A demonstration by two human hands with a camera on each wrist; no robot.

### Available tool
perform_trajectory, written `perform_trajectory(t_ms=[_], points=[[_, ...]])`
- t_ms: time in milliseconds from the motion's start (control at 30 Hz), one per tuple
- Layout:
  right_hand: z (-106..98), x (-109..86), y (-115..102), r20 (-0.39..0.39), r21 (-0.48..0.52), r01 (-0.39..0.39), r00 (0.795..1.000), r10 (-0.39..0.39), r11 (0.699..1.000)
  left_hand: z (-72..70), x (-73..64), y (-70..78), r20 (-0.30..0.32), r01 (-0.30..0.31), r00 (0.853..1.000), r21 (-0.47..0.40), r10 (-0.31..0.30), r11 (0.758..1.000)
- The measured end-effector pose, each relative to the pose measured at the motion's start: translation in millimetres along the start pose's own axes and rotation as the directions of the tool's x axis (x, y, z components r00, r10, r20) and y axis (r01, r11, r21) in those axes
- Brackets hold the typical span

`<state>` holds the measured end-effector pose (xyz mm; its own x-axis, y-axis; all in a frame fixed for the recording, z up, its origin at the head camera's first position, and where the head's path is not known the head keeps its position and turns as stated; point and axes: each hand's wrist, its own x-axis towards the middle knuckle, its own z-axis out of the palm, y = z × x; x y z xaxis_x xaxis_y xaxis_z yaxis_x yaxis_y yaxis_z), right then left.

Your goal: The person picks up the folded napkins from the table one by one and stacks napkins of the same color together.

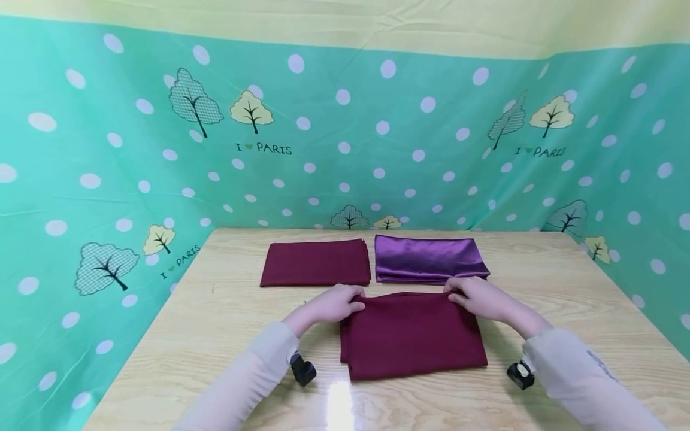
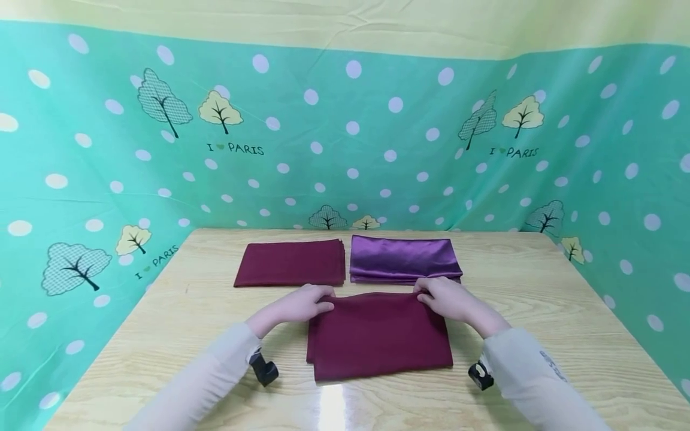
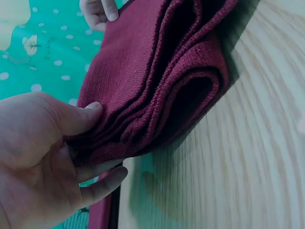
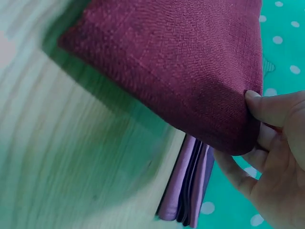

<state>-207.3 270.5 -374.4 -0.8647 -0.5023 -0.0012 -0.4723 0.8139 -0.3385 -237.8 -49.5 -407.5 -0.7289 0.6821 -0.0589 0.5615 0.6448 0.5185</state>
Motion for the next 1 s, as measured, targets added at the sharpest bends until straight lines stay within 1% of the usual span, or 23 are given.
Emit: perform_trajectory(t_ms=[133,267,467,567,767,1000], points=[[-2,4.6,-7,0.01,-0.004,0.009,1.0,-0.009,1.0,-6.8,-6.3,-6.2,-0.014,-0.004,1.0,-0.003,0.004,1.0],[-1,7.4,-14,0.017,0.009,0.02,1.0,-0.02,1.0,-13.9,-15.8,-12.5,-0.035,-0.003,0.999,-0.027,0.002,1.0],[0,14.9,-27,0.011,0.013,0.078,0.997,-0.078,0.997,-23.1,-31.5,-23.4,-0.043,0.008,0.999,-0.06,-0.011,0.998],[0,21.2,-33,0.007,-0.003,0.086,0.996,-0.086,0.996,-27.1,-37.8,-29.1,-0.063,0.014,0.998,-0.063,-0.018,0.998],[0,34.9,-45,0.002,-0.054,0.087,0.996,-0.087,0.995,-36.4,-49.3,-39.6,-0.092,0.031,0.995,-0.04,-0.035,0.999],[-2,47.4,-57,-0.015,-0.085,0.134,0.991,-0.135,0.987,-46.9,-61.2,-47.3,-0.107,0.045,0.993,-0.013,-0.046,0.999]])
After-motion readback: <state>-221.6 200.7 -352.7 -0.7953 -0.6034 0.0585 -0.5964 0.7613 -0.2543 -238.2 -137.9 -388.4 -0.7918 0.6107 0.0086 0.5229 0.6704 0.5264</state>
